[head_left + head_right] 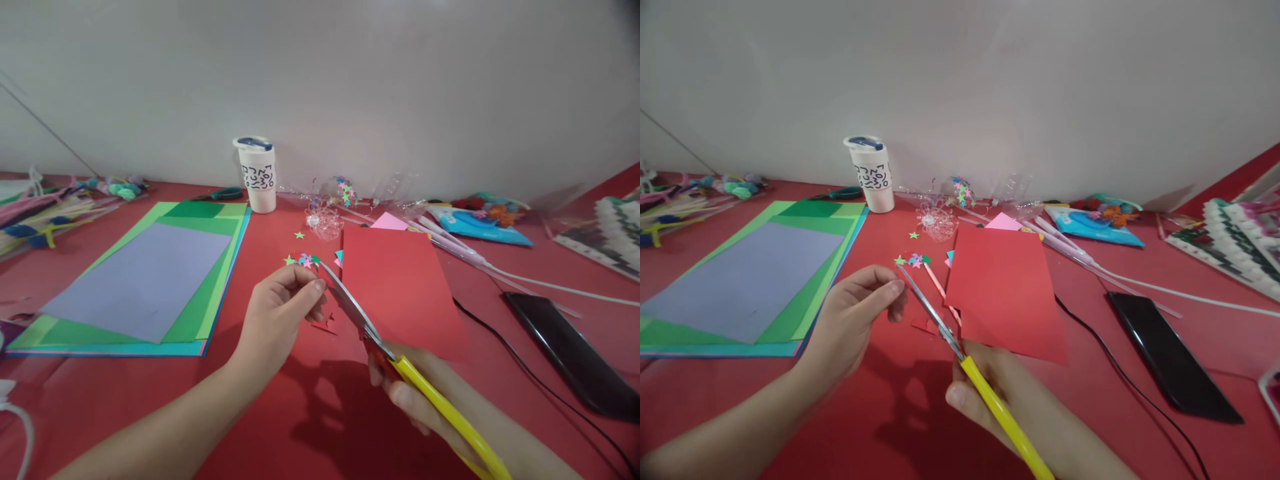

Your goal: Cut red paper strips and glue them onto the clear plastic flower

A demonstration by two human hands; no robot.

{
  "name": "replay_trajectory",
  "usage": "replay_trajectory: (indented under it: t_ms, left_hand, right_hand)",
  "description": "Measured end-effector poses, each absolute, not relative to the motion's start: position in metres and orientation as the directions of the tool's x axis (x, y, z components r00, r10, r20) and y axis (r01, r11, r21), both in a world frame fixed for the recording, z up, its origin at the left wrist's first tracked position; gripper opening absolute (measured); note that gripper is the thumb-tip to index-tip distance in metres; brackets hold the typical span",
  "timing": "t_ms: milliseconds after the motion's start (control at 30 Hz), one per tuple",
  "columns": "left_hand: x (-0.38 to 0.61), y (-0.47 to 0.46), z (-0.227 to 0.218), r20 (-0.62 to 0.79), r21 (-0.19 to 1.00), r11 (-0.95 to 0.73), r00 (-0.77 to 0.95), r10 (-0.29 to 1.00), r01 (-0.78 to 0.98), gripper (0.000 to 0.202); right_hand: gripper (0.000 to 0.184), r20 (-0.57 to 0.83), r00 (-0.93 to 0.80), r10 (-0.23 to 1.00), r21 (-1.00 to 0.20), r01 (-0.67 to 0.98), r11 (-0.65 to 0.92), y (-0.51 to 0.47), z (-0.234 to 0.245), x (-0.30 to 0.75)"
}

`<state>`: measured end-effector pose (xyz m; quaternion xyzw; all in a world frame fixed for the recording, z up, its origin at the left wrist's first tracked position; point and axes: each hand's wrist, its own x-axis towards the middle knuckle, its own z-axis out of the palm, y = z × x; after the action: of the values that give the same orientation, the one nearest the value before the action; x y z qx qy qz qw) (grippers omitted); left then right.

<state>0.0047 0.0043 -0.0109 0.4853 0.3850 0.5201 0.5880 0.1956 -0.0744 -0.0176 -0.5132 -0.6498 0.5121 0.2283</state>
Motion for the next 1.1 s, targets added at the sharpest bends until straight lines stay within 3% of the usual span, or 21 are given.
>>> replay_trajectory:
  t_ms: [200,367,500,767,1100]
  left_hand:
    - [0.0049,0.0028,-0.0068,0.038,0.975,-0.006,0.138,0.990,-0.223,0.014]
    - [0.0058,0.0012,-0.0061,0.029,0.978,-0.002,0.130,0.991,-0.206,0.015]
    - [0.0057,0.0016,-0.0065,0.024,0.981,0.002,0.131,0.991,-0.195,0.015]
    - [0.0062,0.0024,-0.0059,0.027,0.981,0.001,0.140,0.990,-0.192,0.014]
    - [0.0052,0.0019,-0.0067,-0.001,0.981,0.029,0.143,0.990,-0.193,0.013]
  right_hand:
    - [0.040,-0.189,-0.374,0.908,-0.899,0.438,-0.007,-0.0754,-0.0205,0.1971]
    - [0.042,-0.205,-0.310,0.928,-0.909,0.412,-0.064,-0.0772,-0.0201,0.1934]
    - [0.041,-0.187,-0.361,0.914,-0.902,0.432,-0.014,-0.0763,-0.0198,0.1942]
    - [0.046,-0.261,-0.310,0.914,-0.887,0.452,-0.100,-0.0773,-0.0207,0.1941]
    - [0.042,-0.213,-0.275,0.937,-0.902,0.425,-0.080,-0.0799,-0.0237,0.1918]
